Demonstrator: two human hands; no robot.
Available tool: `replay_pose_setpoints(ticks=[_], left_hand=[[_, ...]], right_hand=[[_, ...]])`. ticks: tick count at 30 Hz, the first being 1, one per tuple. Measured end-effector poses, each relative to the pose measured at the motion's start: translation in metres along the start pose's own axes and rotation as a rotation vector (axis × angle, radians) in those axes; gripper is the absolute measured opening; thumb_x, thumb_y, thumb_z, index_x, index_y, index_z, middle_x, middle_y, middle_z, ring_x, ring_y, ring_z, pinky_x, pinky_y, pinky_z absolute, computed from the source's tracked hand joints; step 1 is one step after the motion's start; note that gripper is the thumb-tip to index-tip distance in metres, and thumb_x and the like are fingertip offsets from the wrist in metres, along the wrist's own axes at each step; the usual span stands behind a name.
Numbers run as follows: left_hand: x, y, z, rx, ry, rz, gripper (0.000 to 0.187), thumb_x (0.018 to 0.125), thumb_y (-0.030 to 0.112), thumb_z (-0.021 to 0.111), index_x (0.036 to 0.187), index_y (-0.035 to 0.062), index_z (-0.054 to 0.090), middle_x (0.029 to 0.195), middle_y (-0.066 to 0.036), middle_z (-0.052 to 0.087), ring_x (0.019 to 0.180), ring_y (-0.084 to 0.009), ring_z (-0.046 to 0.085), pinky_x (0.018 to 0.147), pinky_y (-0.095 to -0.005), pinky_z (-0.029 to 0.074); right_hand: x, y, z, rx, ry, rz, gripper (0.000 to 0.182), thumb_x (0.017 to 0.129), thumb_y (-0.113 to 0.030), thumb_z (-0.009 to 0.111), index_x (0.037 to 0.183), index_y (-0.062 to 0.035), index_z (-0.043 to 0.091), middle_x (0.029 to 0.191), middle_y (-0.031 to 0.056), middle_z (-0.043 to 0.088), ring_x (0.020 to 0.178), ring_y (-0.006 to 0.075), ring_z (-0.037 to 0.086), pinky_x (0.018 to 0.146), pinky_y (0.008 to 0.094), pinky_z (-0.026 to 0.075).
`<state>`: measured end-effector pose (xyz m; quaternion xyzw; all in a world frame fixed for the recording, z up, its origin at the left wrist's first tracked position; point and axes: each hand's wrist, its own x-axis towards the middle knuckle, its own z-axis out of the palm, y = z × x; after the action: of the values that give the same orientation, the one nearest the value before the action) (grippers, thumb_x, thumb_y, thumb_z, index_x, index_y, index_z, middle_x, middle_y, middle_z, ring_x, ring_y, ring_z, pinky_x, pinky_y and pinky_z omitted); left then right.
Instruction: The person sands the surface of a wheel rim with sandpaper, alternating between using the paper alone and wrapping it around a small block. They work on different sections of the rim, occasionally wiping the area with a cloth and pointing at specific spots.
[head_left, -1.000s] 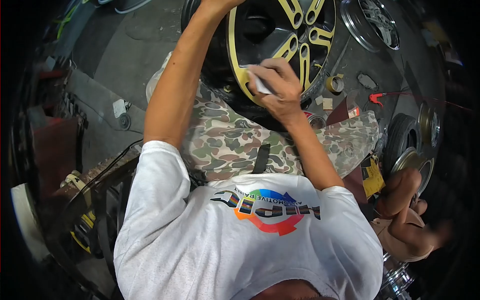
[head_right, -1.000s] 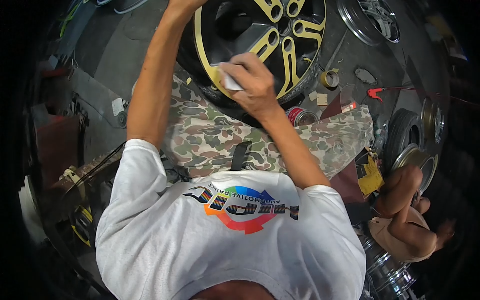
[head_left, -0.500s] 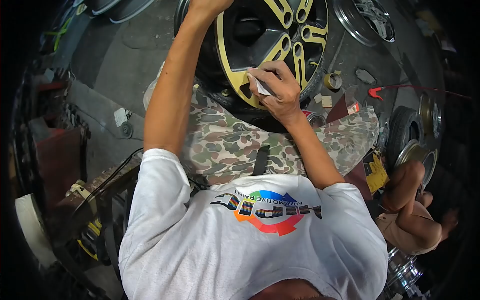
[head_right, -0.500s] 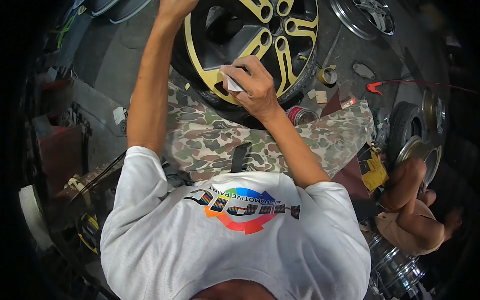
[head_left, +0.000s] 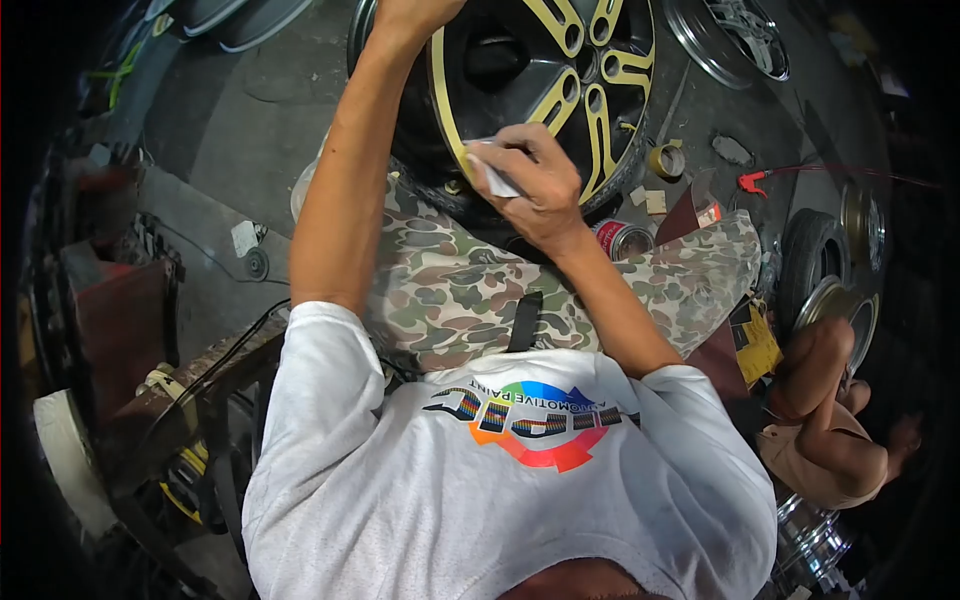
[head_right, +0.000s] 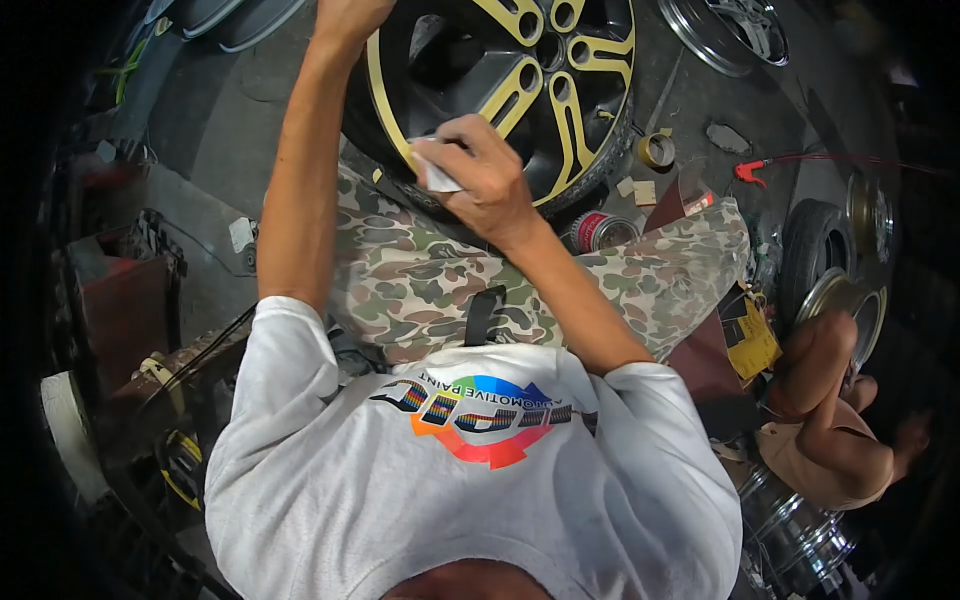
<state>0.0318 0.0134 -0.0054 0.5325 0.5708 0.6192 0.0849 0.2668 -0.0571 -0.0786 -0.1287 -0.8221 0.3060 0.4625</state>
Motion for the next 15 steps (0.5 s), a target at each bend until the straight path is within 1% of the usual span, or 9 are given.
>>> replay_pose_setpoints(ticks=[1,2,4,5,8,9,12,13,15], left_hand=[[-0.002,0.0,0.001,0.055,-0.006,0.014,0.029,0.097,0.015,0.068,0.117,-0.0051,0.073,0.11,-0.014,0.075,0.103,-0.0188,0.068,0.095,-0.0331,0.051],[-0.004,0.001,0.003,0.049,-0.006,0.008,0.029,0.097,0.015,0.068,0.117,-0.0051,0.073,0.11,-0.014,0.075,0.103,-0.0188,0.068,0.095,-0.0331,0.051],[-0.002,0.0,0.004,-0.018,-0.011,-0.003,0.029,0.097,0.016,0.068,0.117,-0.0044,0.073,0.11,-0.014,0.075,0.104,-0.0188,0.068,0.095,-0.033,0.051],[-0.003,0.0,0.005,-0.02,-0.011,-0.008,0.029,0.097,0.016,0.068,0.117,-0.0044,0.073,0.11,-0.014,0.075,0.104,-0.0188,0.068,0.095,-0.033,0.051],[-0.002,0.002,0.004,0.0,-0.004,-0.022,0.029,0.097,0.016,0.068,0.118,-0.0039,0.073,0.109,-0.014,0.075,0.104,-0.0189,0.068,0.094,-0.0327,0.051],[-0.002,0.003,0.003,0.006,-0.003,-0.029,0.029,0.097,0.016,0.068,0.118,-0.0038,0.073,0.11,-0.014,0.075,0.104,-0.0189,0.068,0.094,-0.0325,0.05],[-0.003,0.003,0.003,0.029,0.001,-0.021,0.029,0.097,0.016,0.067,0.118,-0.0037,0.073,0.11,-0.014,0.076,0.104,-0.019,0.068,0.094,-0.0325,0.05],[-0.004,0.003,0.003,0.044,0.002,0.002,0.029,0.097,0.016,0.067,0.117,-0.0036,0.073,0.11,-0.014,0.076,0.104,-0.0191,0.068,0.094,-0.0325,0.05],[-0.004,0.003,0.004,0.019,0.004,-0.005,0.029,0.097,0.017,0.067,0.117,-0.0034,0.073,0.11,-0.014,0.076,0.104,-0.0192,0.068,0.094,-0.0327,0.05]], right_hand=[[-0.002,0.009,-0.01,-0.075,-0.023,-0.015,0.034,0.07,-0.002,0.084,0.103,-0.0029,0.077,0.094,0.0107,0.064,0.082,0.0271,0.067,0.071,0.0358,0.055],[-0.004,0.016,-0.021,-0.097,-0.03,0.051,0.028,0.074,-0.002,0.083,0.101,-0.0034,0.077,0.092,0.0101,0.063,0.08,0.0265,0.066,0.07,0.0352,0.055],[0.001,0.024,-0.039,-0.256,0.001,0.084,0.021,0.078,-0.003,0.082,0.098,-0.0037,0.077,0.09,0.0096,0.062,0.078,0.0262,0.065,0.069,0.035,0.055],[0.002,0.023,-0.044,-0.259,0.017,0.095,0.017,0.08,-0.004,0.082,0.096,-0.0042,0.076,0.09,0.0096,0.06,0.078,0.026,0.065,0.067,0.0354,0.055],[0.004,0.015,-0.04,-0.215,-0.006,0.072,0.019,0.08,-0.005,0.082,0.097,-0.0046,0.075,0.093,0.0102,0.06,0.079,0.0259,0.065,0.068,0.0357,0.055],[0.002,0.017,-0.035,-0.193,-0.01,0.08,0.024,0.076,-0.003,0.083,0.098,-0.0045,0.074,0.095,0.0106,0.06,0.081,0.0264,0.066,0.07,0.0358,0.055],[0.0,0.017,-0.036,-0.168,-0.062,0.067,0.03,0.071,-0.001,0.082,0.1,-0.0044,0.074,0.095,0.0109,0.061,0.082,0.0274,0.066,0.071,0.0363,0.055],[-0.001,0.017,-0.035,-0.167,-0.066,0.068,0.03,0.071,-0.001,0.082,0.1,-0.0044,0.074,0.095,0.0109,0.061,0.082,0.0274,0.066,0.071,0.0363,0.055],[-0.003,0.018,-0.031,-0.09,-0.091,0.031,0.03,0.076,-0.001,0.082,0.106,-0.0073,0.077,0.095,0.0091,0.063,0.081,0.0238,0.067,0.071,0.0331,0.055]])
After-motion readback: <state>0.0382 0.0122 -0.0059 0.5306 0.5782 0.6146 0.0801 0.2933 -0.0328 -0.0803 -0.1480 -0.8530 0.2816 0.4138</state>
